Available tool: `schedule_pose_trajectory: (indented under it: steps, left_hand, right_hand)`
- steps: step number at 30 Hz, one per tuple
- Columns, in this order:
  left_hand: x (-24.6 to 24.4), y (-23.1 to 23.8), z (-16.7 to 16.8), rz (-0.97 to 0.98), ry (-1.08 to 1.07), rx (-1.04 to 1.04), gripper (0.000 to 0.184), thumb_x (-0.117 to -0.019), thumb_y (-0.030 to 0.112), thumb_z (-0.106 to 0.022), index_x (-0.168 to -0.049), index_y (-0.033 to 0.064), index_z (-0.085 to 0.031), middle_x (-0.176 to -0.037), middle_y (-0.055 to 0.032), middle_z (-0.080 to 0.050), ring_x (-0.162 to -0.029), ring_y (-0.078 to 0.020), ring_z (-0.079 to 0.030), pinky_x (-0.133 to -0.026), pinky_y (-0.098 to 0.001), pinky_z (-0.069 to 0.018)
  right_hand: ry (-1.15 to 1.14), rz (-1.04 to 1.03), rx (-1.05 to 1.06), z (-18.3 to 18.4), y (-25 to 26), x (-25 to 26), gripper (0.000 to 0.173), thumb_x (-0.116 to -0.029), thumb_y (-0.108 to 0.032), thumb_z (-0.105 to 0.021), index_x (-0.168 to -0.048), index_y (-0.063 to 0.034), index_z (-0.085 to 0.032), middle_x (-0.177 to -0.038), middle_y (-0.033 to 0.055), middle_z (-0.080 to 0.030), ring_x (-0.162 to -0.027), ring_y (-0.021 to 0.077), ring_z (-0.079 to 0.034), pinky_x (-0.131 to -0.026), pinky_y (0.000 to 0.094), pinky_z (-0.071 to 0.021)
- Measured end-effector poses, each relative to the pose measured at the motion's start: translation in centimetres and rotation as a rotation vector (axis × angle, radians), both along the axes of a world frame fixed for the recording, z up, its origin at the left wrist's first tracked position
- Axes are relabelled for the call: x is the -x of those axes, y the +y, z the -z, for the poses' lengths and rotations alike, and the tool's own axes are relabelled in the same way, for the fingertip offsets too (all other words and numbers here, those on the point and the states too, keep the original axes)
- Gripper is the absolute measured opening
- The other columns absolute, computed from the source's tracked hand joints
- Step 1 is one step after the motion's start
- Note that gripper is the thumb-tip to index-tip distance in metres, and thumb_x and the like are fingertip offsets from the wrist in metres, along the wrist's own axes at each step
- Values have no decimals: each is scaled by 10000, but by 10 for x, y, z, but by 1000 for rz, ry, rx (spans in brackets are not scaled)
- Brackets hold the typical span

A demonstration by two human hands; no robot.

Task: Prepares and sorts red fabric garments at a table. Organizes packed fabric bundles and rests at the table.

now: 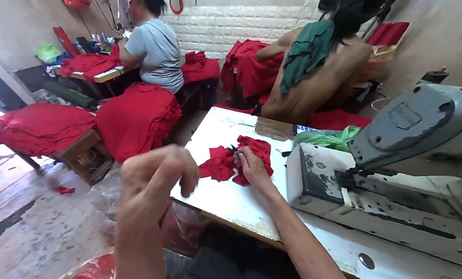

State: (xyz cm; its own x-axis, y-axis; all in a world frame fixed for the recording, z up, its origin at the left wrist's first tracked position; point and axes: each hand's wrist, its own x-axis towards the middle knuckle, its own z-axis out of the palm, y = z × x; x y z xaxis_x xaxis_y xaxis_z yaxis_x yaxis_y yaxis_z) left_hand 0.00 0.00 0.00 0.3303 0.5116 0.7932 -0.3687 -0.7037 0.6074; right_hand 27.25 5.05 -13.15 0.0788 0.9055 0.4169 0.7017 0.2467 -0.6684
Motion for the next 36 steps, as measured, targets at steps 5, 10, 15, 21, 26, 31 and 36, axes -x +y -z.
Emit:
schedule_pose_trajectory:
  steps: [5, 10, 15, 21, 26, 31, 36]
  left_hand:
    - [-25, 85, 64, -460, 570, 308, 275, -1053, 231, -556, -969, 1, -681, -847, -82, -676, -740, -163, -649, -717, -373, -559]
    - [-55, 119, 111, -499, 1013, 427, 461, -990, 349, -664, -1255, -28, -662, -1318, -269, -601, -1308, -462, -489, -1079, -700, -300]
    - [-66, 129, 113, -394, 644, 412, 221, -1025, 169, -604, -1063, -45, -643, -922, -117, -667, -864, -183, -642, -850, -391, -525]
    - [-56, 113, 85, -57, 17, 653, 129, -1041, 37, -480, -977, 80, -583, -803, 15, -666, -722, -68, -655, -724, -259, -575]
    - [-60, 85, 77, -53, 66, 834, 135, -1060, 52, -476, -973, 58, -580, -744, 7, -645, -617, -46, -604, -602, -206, -533]
    - [-67, 77, 89, -36, 144, 858, 97, -1059, 73, -502, -1029, 23, -579, -821, -32, -695, -709, -98, -683, -674, -269, -593]
    - [-64, 78, 106, 113, 303, 715, 326, -931, -44, -630, -1244, -56, -540, -1069, -67, -711, -964, -126, -702, -909, -325, -584]
  right_hand:
    - [526, 58, -15, -3, 6, -19, 277, -1064, -253, -507, -1089, 17, -560, -805, 17, -533, -708, 76, -529, -700, 294, -492]
    - [18, 212, 166, -12, -1, -27, 421, -999, -386, -651, -1057, 31, -660, -920, 197, -675, -894, 333, -661, -841, 542, -518]
    - [-168, 350, 270, -5, 7, -25, 268, -1016, -223, -595, -1177, -26, -678, -1045, 240, -717, -1031, 438, -687, -872, 622, -508]
    - [54, 478, -116, 0, 6, -30, 281, -997, -179, -636, -1169, 43, -632, -866, 201, -693, -838, 394, -690, -771, 580, -534]
    - [254, 127, -332, -4, -4, -10, 241, -1007, -203, -613, -1087, 12, -688, -892, 95, -723, -800, 148, -699, -769, 352, -585]
    - [173, -260, -285, -2, -9, 21, 551, -889, -292, -780, -1300, 32, -607, -1108, 134, -689, -751, 125, -592, -679, 312, -518]
    - [252, -231, -241, 0, -9, 29, 205, -999, -128, -591, -1034, 34, -712, -875, 92, -699, -785, 77, -638, -750, 234, -531]
